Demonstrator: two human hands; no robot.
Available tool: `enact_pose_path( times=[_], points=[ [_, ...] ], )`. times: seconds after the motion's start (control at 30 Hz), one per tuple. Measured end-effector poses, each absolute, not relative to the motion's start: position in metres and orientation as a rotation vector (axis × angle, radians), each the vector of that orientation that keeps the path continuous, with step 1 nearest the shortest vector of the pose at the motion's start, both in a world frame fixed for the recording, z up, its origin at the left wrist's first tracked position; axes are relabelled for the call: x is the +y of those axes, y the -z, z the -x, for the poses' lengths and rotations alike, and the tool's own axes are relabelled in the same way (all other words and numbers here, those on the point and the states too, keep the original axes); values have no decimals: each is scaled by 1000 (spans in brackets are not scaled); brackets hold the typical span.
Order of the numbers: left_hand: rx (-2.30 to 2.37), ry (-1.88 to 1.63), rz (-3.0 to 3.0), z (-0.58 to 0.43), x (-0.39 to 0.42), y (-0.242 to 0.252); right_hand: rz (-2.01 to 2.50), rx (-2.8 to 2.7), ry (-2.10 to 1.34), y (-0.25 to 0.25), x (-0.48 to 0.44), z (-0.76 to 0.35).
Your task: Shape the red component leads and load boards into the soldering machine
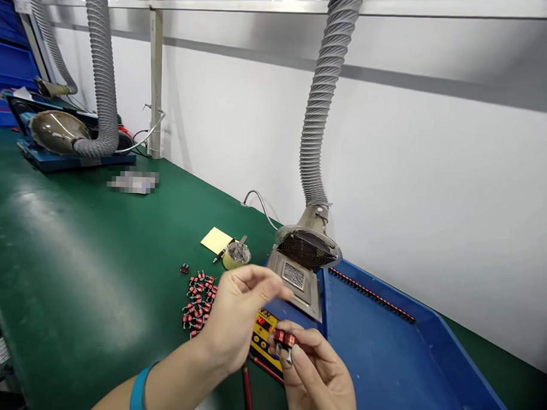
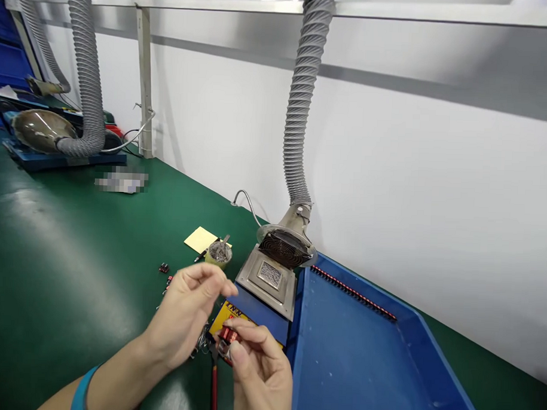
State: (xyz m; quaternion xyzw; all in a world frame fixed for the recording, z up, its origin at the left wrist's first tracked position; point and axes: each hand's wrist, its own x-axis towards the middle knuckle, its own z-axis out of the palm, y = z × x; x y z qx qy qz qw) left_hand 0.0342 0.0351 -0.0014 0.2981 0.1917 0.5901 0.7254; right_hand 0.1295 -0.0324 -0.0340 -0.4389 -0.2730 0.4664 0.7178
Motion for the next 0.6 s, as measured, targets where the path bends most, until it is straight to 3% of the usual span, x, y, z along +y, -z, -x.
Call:
enact_pose_path(
  times=[0.13, 0.4, 0.6],
  points=[
    [408, -1412, -723, -19, 44, -3, 955, -513, -1116, 22, -32, -126],
    [503, -927, -1196, -21, 39, -3, 920, -496, -1123, 23, -31, -128],
    [603, -1097, -1377, -4, 37, -5, 938, -552, -1119, 28, -39, -145]
  ],
)
